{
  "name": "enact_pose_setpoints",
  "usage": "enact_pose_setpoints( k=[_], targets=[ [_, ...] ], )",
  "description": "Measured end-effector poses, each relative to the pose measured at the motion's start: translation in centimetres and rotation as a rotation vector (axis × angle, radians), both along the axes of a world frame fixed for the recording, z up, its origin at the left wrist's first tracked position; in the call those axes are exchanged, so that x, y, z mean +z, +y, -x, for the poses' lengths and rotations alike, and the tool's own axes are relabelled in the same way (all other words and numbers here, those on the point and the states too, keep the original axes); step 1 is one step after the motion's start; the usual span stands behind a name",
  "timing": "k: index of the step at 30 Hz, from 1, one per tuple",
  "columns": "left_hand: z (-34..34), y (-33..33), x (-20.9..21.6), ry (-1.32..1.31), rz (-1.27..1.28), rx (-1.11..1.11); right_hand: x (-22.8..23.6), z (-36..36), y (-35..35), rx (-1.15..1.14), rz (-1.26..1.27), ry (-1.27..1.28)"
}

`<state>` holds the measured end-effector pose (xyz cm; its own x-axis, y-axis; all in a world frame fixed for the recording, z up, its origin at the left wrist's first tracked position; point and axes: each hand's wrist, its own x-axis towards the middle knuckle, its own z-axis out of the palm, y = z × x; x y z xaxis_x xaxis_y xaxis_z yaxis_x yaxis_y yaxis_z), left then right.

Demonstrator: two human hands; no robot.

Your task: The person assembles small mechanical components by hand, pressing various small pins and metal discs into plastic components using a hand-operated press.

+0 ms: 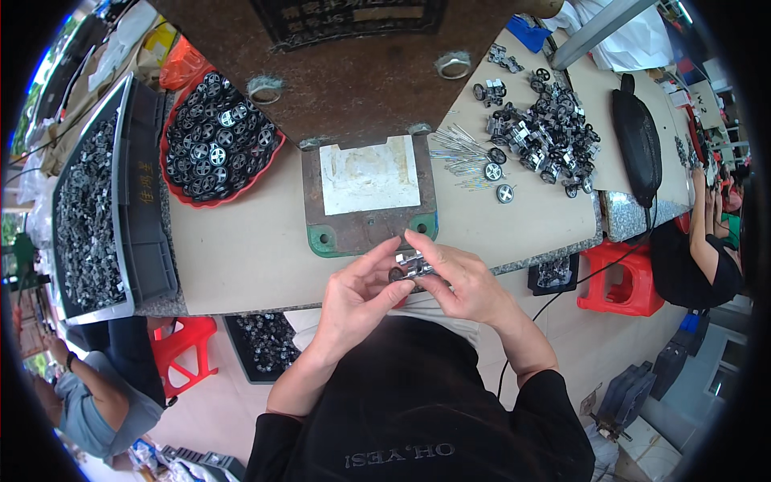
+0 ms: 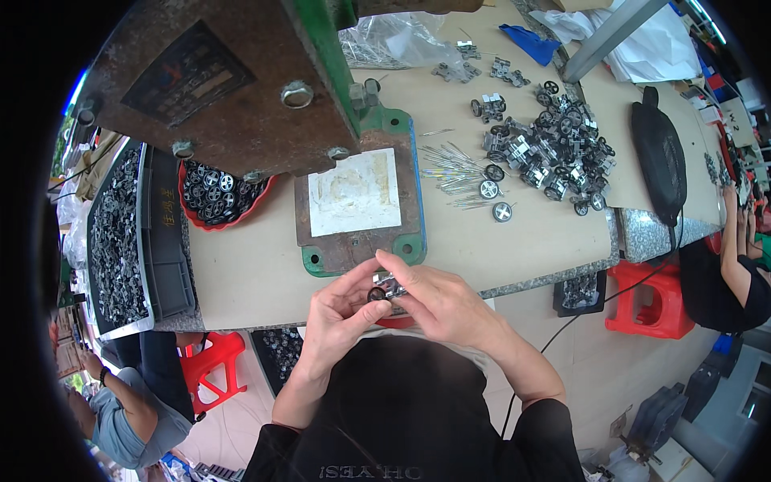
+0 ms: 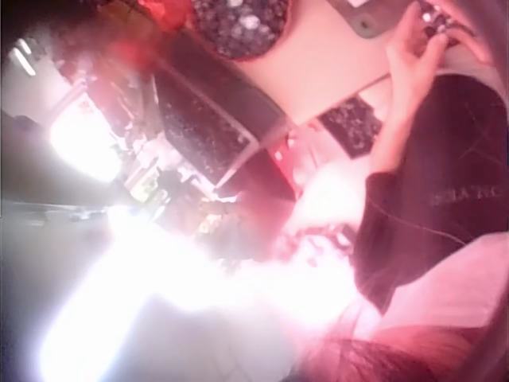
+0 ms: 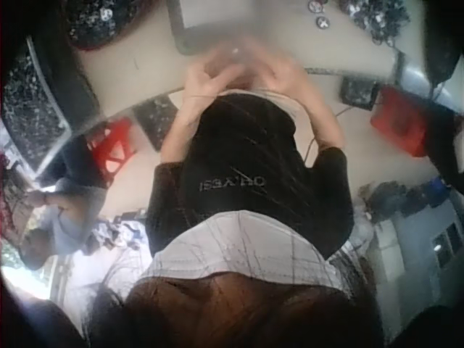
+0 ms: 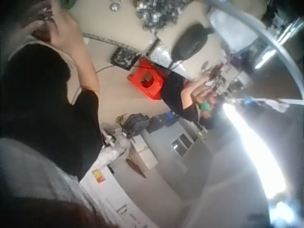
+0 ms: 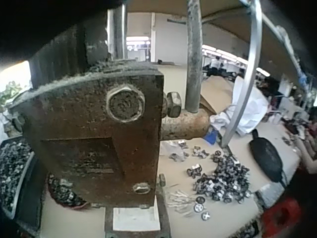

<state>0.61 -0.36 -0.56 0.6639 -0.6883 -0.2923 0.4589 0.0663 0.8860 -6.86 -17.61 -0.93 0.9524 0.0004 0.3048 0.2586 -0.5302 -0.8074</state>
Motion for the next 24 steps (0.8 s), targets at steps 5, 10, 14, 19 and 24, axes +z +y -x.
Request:
enact_pose_setpoints(
  k=[5,10,14,19,24],
  targets=[
    [-0.4,-0.1,0.3,-0.07,-0.082,-0.124,2.0,-0.3,-0.3,0.106,0.11,0.099],
    [-0.2,0.7,-0.9,0.176,0.023,-0.123,3.2,-0.5,-0.2,0.065,-0.03,0.405],
    [-0.7,0.3,-0.3,0.275,0.133,0.011,2.5,-0.3,-0.4,-0.096,-0.256,0.464],
    [-0.8,0.8,-1.1,0.222,0.126,-0.053,2.5,-0.4,-0.3,-0.126,-0.366,0.423],
    [-0.5,0.7,-1.1,0.105,0.061,-0.034,1.5,-0.5,-0.1,-0.086,-0.042,0.145]
  ],
)
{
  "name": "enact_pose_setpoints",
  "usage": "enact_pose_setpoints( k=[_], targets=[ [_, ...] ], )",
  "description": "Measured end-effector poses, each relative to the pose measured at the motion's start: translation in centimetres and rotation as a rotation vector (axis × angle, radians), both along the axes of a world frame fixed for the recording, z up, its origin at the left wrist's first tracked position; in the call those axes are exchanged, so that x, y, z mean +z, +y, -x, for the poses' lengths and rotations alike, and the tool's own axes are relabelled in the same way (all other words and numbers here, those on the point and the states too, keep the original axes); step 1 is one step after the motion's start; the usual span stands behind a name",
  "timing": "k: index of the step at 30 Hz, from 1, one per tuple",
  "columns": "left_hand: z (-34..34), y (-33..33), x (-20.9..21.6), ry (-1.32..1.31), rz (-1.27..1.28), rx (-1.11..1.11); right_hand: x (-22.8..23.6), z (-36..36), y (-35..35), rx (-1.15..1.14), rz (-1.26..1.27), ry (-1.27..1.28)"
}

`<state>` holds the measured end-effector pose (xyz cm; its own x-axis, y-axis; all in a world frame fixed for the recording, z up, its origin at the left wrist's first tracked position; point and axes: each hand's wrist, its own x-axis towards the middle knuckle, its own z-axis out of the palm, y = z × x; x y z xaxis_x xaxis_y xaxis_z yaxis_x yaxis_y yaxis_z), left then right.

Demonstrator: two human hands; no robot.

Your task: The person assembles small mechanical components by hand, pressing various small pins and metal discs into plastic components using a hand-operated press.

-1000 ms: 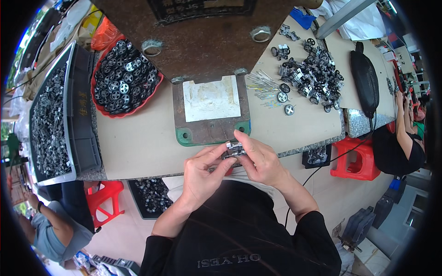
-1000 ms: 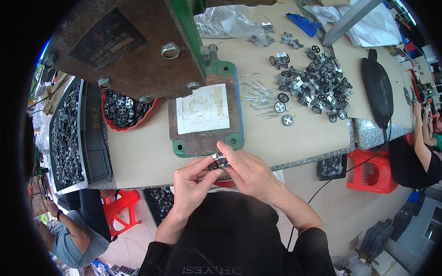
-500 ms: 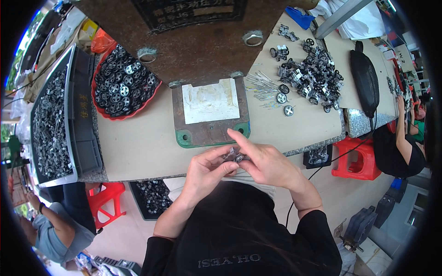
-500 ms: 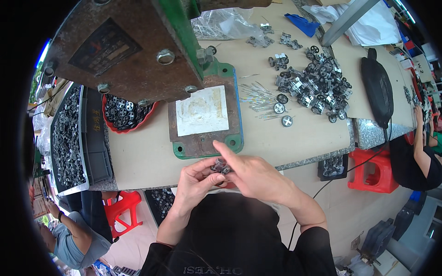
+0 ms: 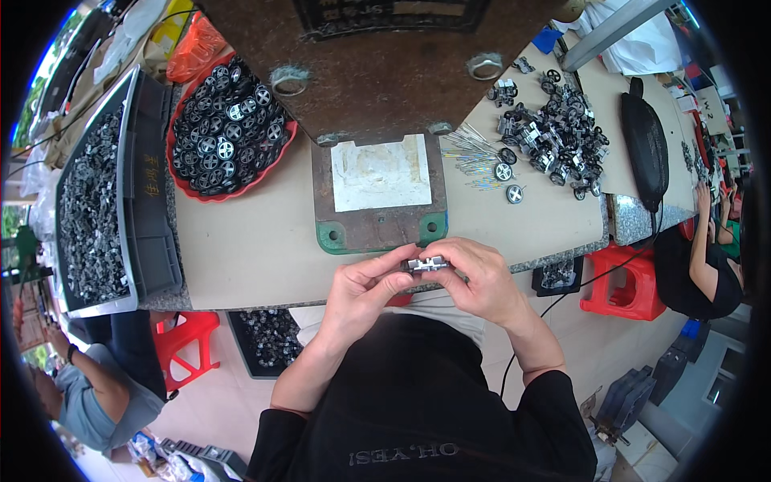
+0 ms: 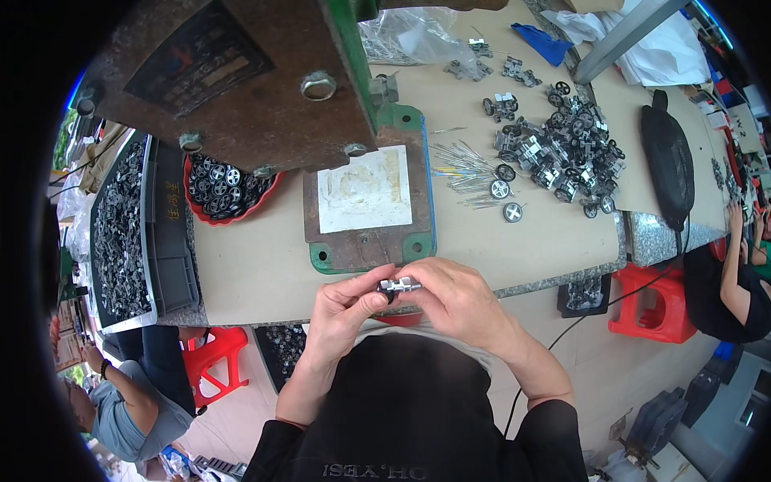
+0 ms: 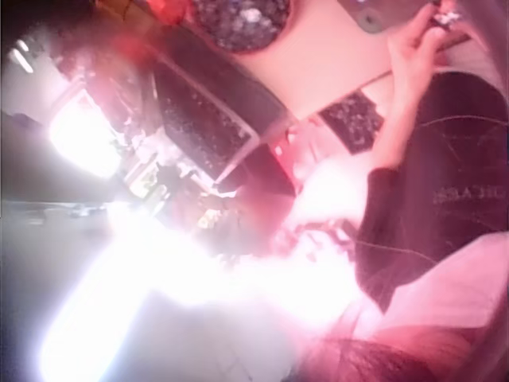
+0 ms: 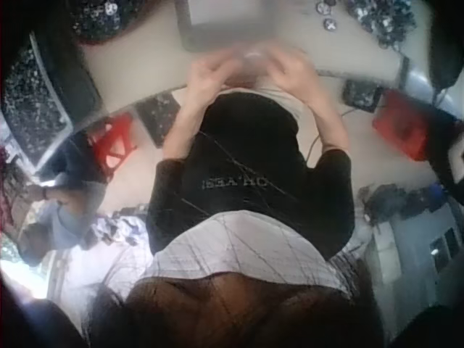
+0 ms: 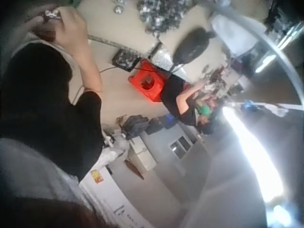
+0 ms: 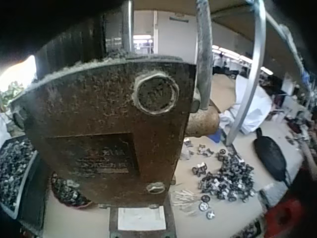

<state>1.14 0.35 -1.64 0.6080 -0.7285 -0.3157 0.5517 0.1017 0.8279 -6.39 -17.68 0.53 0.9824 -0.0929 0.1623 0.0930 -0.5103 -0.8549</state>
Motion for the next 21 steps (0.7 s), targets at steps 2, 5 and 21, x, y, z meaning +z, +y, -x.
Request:
enact_pose_setpoints(
  k=[2,5,21],
  targets=[
    [0.2,-0.2,0.1,-0.044,-0.006,0.021,-0.7,0.1,0.2,-0.002,0.034,-0.083],
    [0.6,-0.2,0.0,-0.146,-0.102,0.007,-1.2,0.2,0.4,-0.096,-0.416,0.101],
    [-0.4,-1.0,-0.1,0.182,0.071,-0.129,0.4,0.7,-0.5,-0.007,-0.086,0.139]
  ],
)
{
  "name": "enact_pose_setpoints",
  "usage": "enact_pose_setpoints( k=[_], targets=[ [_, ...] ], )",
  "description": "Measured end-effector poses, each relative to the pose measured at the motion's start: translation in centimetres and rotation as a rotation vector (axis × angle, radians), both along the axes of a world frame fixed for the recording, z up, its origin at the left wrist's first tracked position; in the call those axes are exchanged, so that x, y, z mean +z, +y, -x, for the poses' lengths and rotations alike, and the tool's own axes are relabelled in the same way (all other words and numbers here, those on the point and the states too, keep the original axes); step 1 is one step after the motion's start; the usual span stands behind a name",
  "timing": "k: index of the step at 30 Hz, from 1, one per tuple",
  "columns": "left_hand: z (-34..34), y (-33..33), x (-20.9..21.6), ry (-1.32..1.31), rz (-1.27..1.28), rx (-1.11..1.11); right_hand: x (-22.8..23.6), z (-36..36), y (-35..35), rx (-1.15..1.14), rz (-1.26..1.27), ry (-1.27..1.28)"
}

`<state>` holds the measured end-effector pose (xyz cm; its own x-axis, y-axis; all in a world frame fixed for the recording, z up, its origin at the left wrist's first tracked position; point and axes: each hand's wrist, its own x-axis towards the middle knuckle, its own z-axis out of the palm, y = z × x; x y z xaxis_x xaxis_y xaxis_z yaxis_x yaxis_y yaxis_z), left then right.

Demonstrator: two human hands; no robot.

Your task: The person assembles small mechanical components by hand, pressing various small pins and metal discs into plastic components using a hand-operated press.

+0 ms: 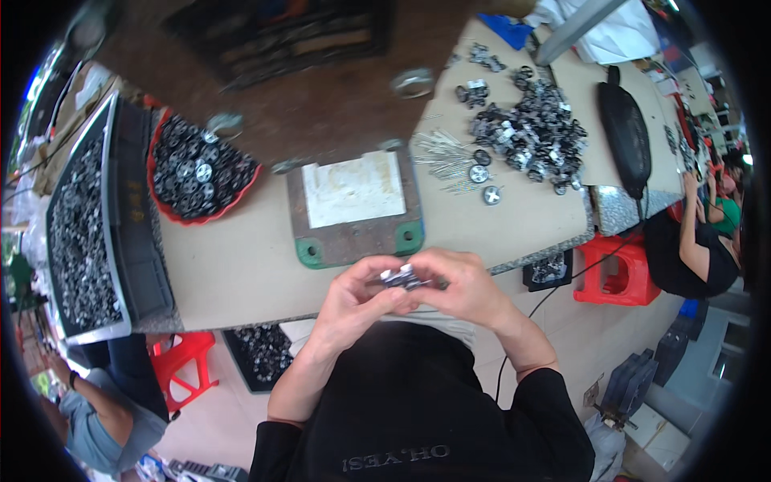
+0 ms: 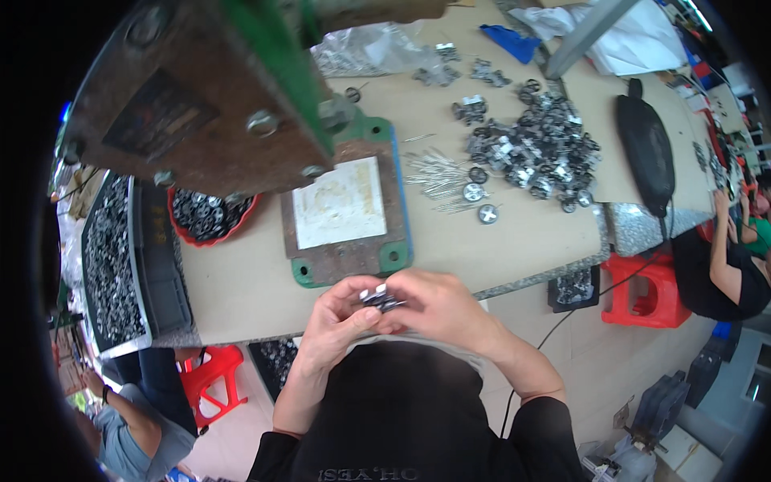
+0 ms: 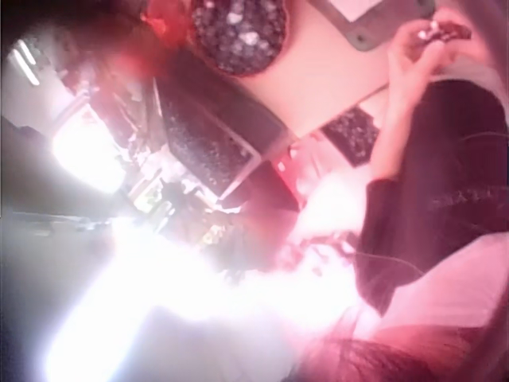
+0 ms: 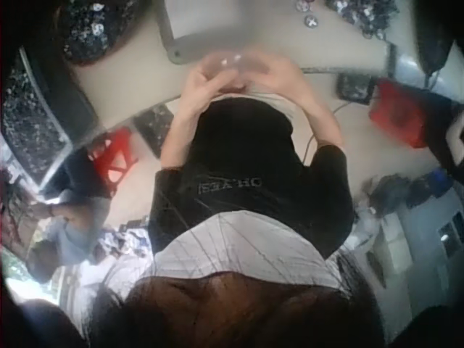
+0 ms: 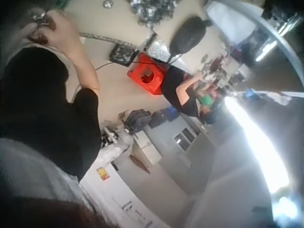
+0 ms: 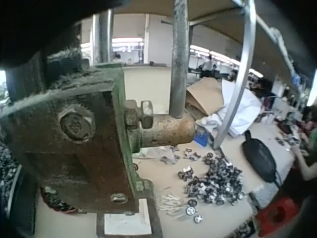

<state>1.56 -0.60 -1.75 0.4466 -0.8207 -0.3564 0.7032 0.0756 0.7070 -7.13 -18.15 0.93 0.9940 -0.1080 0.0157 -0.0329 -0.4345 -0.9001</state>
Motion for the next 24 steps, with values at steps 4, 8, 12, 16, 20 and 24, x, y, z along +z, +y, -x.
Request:
enact_pose_setpoints(
  k=[4,8,12,16,20,24],
  targets=[
    [0.5,-0.3,0.0,-0.012,-0.074,-0.007,0.7,0.2,-0.3,-0.002,0.068,-0.038],
    [0.7,0.0,-0.3,0.052,-0.082,0.016,0.4,0.6,-3.9,-0.452,0.291,0.058],
    [0.7,-0.3,-0.2,0.04,-0.074,0.014,-2.9,0.8,-7.4,-0.65,0.608,0.022],
    [1.1,-0.2,0.1,0.006,-0.093,0.059,-2.8,0.3,-7.2,-0.642,0.428,0.064],
    [0.9,-0.2,0.3,-0.075,-0.121,0.08,-2.1,1.0,-5.9,-0.494,0.013,-0.038],
    [0.8,-0.2,0.9,-0.12,-0.149,0.046,-1.2,2.0,-2.7,-0.102,-0.812,0.091]
  ],
)
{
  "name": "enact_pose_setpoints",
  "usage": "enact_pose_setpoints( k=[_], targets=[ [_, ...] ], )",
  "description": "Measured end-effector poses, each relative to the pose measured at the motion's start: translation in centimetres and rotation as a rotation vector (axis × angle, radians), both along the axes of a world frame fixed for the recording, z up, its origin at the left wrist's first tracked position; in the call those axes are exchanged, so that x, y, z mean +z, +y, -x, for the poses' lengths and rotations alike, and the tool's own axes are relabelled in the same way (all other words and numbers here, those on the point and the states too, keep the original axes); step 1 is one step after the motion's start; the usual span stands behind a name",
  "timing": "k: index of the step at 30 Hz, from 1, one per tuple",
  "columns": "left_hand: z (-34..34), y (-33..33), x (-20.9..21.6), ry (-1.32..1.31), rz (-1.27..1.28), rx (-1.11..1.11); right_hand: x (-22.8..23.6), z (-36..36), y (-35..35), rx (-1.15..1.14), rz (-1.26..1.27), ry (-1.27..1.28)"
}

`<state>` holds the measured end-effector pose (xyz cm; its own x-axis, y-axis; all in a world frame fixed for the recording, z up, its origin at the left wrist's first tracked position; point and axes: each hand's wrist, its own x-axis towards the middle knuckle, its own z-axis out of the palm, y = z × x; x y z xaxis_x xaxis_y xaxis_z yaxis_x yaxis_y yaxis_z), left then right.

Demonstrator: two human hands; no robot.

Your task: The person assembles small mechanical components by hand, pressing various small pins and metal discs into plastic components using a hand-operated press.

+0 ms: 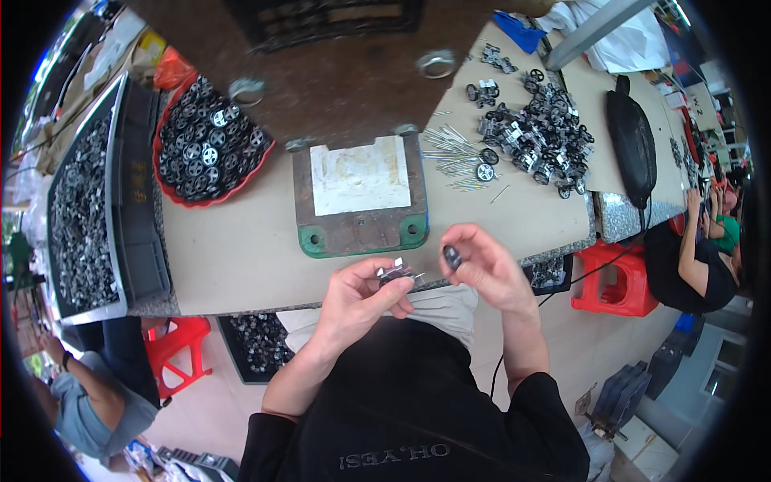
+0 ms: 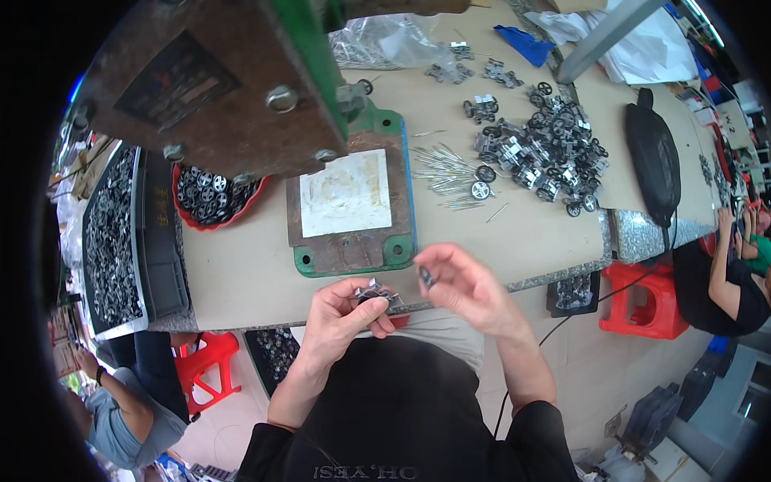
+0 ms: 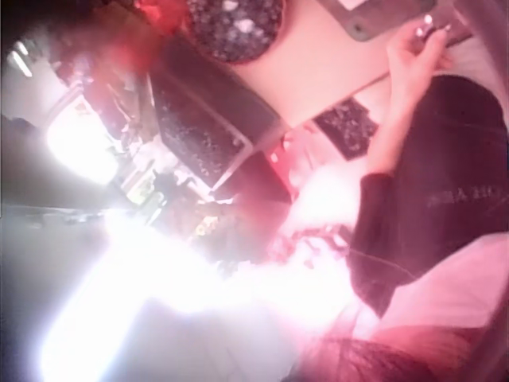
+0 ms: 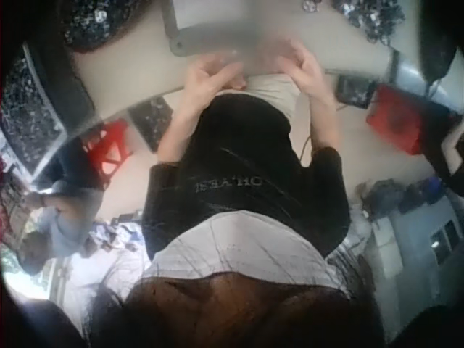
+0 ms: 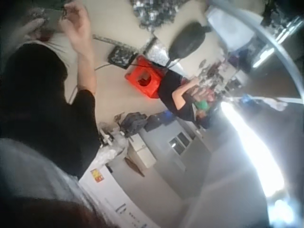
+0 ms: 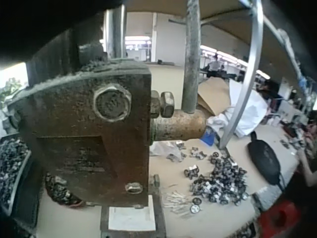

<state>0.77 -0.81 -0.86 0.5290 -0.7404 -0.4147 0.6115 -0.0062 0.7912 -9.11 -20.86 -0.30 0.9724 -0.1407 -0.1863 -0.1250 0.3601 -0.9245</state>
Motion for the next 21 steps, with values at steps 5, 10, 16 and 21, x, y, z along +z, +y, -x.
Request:
enact_pose_setpoints(
  k=[5,10,16,21],
  targets=[
    [0.1,0.2,0.8,-0.002,-0.008,0.028,-2.0,-0.4,1.7,0.227,-0.228,-0.07],
    [0.1,0.5,0.7,-0.06,-0.041,0.036,-2.8,-0.4,2.0,0.216,-0.257,-0.074],
    [0.1,0.5,0.6,-0.077,-0.061,0.028,-2.7,-0.7,1.9,0.217,-0.204,-0.082],
    [0.2,0.3,0.5,-0.095,-0.103,0.037,-1.7,-0.9,2.3,0.155,-0.082,-0.052]
  ],
)
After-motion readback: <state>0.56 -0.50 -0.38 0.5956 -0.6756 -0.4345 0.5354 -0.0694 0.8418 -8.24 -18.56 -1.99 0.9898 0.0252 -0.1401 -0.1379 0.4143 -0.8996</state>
